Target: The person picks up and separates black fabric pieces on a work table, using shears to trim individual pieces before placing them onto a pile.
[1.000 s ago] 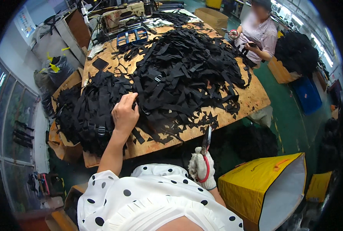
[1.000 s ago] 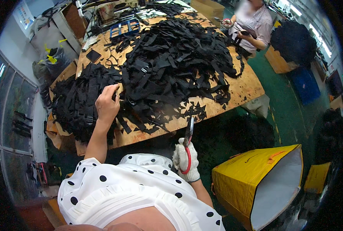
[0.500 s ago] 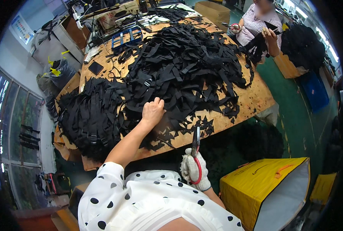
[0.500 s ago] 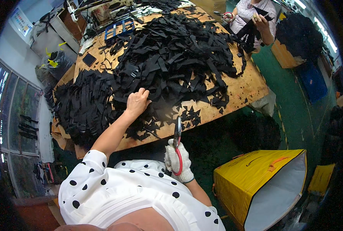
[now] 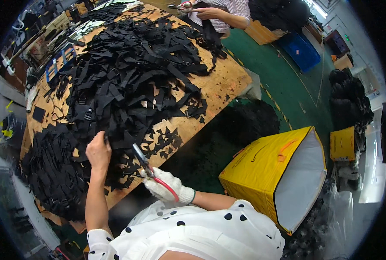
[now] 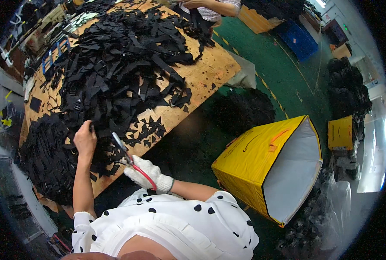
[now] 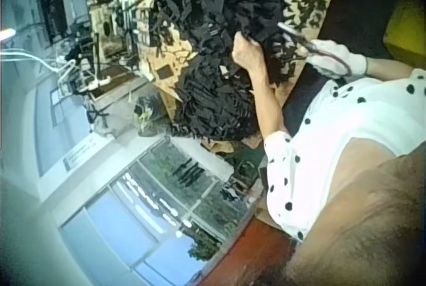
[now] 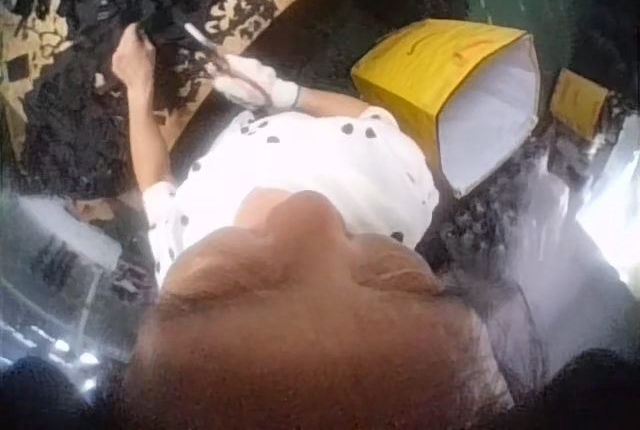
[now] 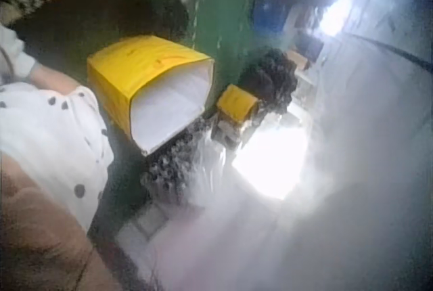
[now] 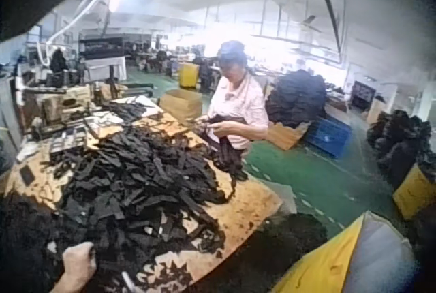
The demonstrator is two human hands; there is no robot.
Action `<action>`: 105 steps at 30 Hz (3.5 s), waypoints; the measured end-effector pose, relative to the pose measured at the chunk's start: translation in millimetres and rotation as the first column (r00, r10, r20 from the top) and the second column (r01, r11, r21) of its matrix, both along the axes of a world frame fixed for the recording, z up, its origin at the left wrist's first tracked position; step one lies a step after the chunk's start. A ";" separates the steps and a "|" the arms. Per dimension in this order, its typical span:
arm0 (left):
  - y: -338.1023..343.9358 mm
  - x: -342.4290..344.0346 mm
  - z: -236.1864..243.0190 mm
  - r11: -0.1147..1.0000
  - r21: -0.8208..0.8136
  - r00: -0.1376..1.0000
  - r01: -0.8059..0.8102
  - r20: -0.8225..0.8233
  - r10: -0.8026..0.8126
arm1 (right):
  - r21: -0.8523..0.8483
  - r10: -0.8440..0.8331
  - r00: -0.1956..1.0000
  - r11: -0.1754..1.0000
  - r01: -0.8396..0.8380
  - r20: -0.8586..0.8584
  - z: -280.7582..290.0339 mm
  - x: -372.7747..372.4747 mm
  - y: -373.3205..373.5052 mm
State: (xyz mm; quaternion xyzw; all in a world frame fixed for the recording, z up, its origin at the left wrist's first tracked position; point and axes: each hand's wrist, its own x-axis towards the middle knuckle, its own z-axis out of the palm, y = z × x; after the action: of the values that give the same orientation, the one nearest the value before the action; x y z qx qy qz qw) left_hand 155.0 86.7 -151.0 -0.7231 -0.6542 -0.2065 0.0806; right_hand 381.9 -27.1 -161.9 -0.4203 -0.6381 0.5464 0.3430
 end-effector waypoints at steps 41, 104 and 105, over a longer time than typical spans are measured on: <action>-135.5 -32.8 60.3 0.907 -0.240 0.467 0.346 0.883 0.055 | -0.089 0.101 0.950 0.993 -0.078 0.296 45.6 -65.7 -45.1; -72.8 -60.0 -1.4 0.959 -0.281 0.979 -0.013 0.191 0.069 | -0.676 -0.355 0.858 0.737 0.013 -0.370 0.6 -43.9 -68.3; -73.5 -62.1 -5.3 0.963 -0.269 0.984 0.007 0.174 0.042 | -0.631 -0.318 0.872 0.776 0.014 -0.371 -0.3 -44.3 -67.6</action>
State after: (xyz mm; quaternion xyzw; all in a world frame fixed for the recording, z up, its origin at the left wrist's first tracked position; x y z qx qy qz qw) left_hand 92.9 13.1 -156.4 -0.7002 -0.6870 -0.1789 -0.0752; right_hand 337.6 -94.7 -162.2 -0.4235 -0.2869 0.7719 0.3774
